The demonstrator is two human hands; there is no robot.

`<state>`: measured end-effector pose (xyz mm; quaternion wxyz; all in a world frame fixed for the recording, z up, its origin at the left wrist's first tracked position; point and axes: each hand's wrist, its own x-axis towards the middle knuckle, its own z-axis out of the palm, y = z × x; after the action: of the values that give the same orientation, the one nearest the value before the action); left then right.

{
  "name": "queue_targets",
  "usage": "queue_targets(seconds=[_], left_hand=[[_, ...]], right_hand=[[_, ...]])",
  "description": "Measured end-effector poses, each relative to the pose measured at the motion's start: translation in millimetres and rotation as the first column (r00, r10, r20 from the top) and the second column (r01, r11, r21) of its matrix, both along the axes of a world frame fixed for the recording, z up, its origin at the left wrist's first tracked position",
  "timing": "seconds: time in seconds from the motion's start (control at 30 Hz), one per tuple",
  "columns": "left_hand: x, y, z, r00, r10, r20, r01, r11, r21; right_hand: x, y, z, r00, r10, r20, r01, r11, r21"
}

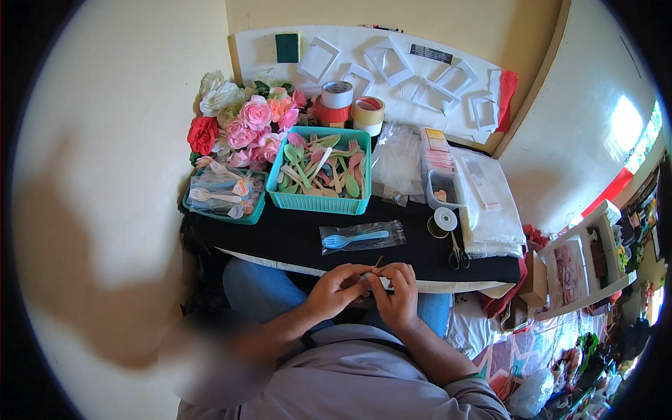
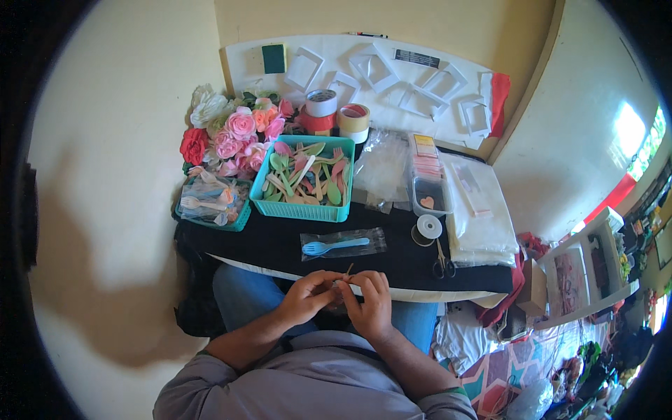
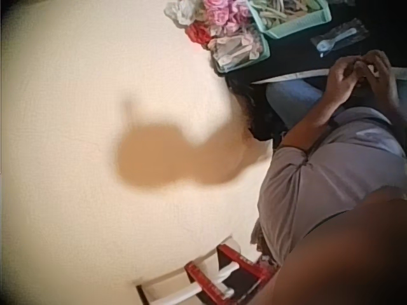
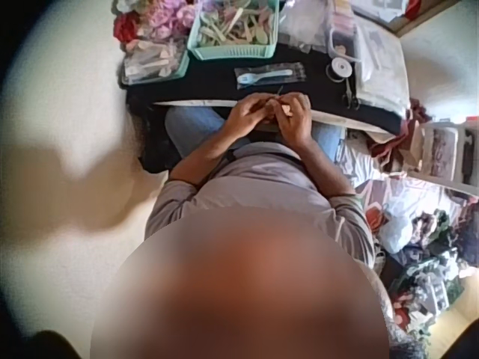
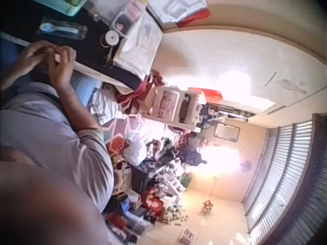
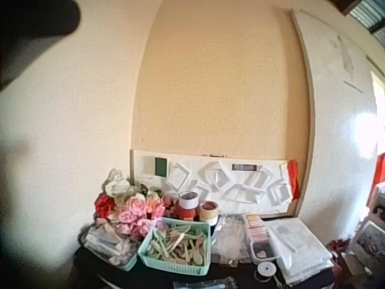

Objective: Individually package plastic spoons into plastic bags and tie them with ribbon.

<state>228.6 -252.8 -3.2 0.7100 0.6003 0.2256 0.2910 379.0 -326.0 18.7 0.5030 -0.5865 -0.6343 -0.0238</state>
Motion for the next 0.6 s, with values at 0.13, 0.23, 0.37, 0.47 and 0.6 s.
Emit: queue_targets(seconds=[0.13, 0.23, 0.37, 0.47, 0.6], left_hand=[[11.2, 2.0, -0.1, 0.999, -0.025, 0.04, 0.027, 0.998, -0.053], [23.2, 12.8, 17.7, 0.998, -0.016, -0.058, 0.031, 0.959, 0.281], [39.9, 59.6, 9.1, 0.957, 0.224, -0.184, -0.031, 0.71, 0.704], [56.5, 89.1, 2.3, 0.85, 0.46, -0.258, 0.011, 0.475, 0.88], [78.6, 107.9, -12.8, 0.69, 0.503, -0.52, 0.272, 0.486, 0.831]], right_hand=[[6.2, 0.9, 1.3, 0.997, -0.007, -0.073, 0.005, 1.0, -0.027], [24.0, -0.7, -8.6, 0.9, -0.034, -0.434, -0.003, 0.997, -0.083], [50.3, -0.1, 4.6, 0.649, -0.098, -0.754, -0.067, 0.98, -0.185], [64.5, -2.9, -2.8, 0.671, -0.156, -0.725, -0.045, 0.967, -0.25], [61.5, -10.0, -3.1, 0.626, -0.137, -0.768, -0.131, 0.952, -0.277]])
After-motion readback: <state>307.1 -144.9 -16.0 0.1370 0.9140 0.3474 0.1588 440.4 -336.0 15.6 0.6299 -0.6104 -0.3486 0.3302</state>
